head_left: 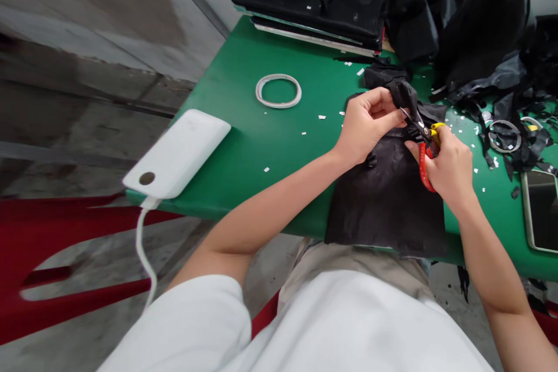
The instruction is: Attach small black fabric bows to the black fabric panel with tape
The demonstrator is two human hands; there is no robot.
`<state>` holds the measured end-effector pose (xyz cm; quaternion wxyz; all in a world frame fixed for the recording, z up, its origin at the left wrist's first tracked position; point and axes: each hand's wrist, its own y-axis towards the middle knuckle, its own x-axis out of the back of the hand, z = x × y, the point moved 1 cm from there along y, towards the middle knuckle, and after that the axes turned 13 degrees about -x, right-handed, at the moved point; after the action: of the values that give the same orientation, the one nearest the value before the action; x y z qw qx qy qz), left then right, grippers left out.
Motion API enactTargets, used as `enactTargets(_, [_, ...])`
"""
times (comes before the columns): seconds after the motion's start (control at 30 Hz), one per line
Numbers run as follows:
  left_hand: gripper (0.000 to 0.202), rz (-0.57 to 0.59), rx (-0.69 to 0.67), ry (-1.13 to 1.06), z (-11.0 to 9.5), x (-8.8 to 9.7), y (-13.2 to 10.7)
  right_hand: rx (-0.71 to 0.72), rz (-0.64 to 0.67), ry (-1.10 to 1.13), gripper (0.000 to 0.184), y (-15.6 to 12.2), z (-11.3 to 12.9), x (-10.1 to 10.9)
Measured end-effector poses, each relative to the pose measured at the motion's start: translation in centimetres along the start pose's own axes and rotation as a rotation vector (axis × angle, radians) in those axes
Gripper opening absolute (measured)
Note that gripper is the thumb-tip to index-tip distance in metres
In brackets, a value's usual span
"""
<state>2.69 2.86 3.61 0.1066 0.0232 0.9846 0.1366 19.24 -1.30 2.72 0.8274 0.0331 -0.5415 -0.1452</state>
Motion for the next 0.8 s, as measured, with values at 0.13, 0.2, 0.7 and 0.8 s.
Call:
enactTargets(0.13, [0.038,-0.012,-0.011,0.000,0.03,0.09,0.09,-0.001,0.001,-0.024,0.045,-0.04,0.07,0.07])
enactTargets(0.2, [0.038,-0.014,-0.006,0.010,0.07,0.13,0.13,-0.003,0.007,-0.032,0.046,-0.04,0.10,0.14])
enactTargets(0.7, [0.038,-0.005,0.022,0.012,-0.07,0.26,0.38,-0.014,0.070,-0.078,0.055,0.07,0.21,0.73])
enactTargets(0.8, [0.035,0.007,0.029,-0.001,0.00,0.39,0.47,-0.014,0.069,-0.083,0.057,0.13,0.13,0.70])
